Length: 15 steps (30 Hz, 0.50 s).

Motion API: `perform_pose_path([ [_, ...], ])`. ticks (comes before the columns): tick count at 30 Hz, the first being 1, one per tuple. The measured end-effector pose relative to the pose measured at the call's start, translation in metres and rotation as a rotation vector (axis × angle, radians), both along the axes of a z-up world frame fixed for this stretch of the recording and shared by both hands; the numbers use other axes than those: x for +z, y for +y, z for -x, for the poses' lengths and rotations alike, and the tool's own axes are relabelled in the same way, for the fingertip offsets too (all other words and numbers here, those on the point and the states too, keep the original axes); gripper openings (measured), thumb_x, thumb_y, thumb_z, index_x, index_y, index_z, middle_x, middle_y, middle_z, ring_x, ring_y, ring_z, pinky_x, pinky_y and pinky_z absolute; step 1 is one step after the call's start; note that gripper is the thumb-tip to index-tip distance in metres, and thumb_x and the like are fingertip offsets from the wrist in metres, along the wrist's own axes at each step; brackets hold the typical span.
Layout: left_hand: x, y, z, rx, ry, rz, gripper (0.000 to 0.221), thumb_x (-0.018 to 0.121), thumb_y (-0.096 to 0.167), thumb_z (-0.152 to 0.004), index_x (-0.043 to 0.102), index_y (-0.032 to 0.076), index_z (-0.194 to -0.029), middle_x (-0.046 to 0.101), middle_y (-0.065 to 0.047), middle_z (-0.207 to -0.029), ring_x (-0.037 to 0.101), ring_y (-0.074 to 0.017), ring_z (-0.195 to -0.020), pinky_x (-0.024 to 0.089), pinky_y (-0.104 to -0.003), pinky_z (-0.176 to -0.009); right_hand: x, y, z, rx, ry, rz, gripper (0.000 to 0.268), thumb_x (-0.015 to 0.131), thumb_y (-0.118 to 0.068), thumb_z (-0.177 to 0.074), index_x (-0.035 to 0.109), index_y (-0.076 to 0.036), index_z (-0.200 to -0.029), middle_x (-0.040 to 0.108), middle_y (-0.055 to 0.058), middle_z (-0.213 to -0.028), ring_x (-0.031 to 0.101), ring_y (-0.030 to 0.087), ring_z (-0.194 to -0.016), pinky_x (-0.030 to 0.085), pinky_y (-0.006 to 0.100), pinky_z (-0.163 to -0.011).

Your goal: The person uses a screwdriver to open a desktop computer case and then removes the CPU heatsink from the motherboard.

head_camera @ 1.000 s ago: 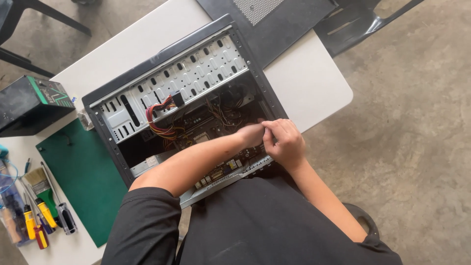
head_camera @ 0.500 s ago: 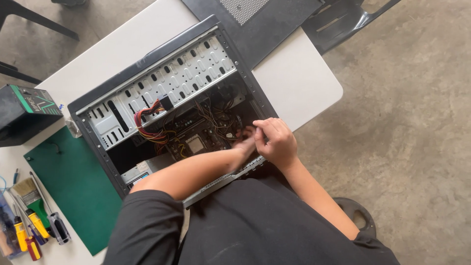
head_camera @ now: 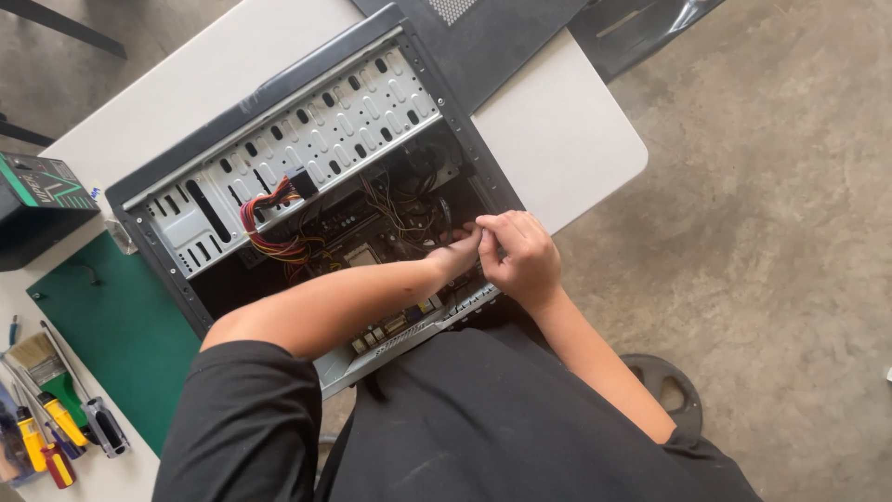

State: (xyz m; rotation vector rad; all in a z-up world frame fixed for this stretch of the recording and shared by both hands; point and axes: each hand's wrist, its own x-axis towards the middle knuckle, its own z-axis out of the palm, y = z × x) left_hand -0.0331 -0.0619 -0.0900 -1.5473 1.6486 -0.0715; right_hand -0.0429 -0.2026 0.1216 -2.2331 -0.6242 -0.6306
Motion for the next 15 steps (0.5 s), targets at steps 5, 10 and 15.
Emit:
perform_pose_path([
  [5,-0.020,0.036,-0.019,0.042,0.192,0.220,0.019,0.061,0.023,-0.094,0.077,0.014,-0.093,0.071,-0.014,-0.090,0.067,-0.0340,-0.076,0.043,-0.064,-0.091,-0.005,-0.003,0.000,0.008,0.009,0.008,0.019,0.060,0.000,-0.092,0.075,-0.008,-0.099,0.060,0.002,-0.070,0.063,0.021,-0.062,0.056,0.033,-0.066],
  [10,0.004,0.010,0.001,0.176,0.153,0.102,0.041,0.048,0.026,-0.103,0.078,0.013,-0.079,0.068,-0.015,-0.069,0.065,-0.0378,-0.069,0.039,-0.065,-0.096,-0.002,-0.001,0.000,-0.001,0.016,0.006,0.017,0.061,-0.001,-0.093,0.075,-0.007,-0.099,0.058,0.003,-0.068,0.062,0.021,-0.061,0.056,0.033,-0.066],
  [15,0.001,-0.009,0.024,0.096,0.105,0.171,0.051,0.042,0.034,-0.105,0.075,0.009,-0.074,0.060,-0.018,-0.054,0.058,-0.0390,-0.046,0.054,-0.059,-0.076,-0.004,-0.002,0.000,-0.012,0.014,0.013,0.016,0.060,-0.005,-0.096,0.075,-0.009,-0.100,0.058,0.002,-0.071,0.063,0.022,-0.063,0.057,0.035,-0.067],
])
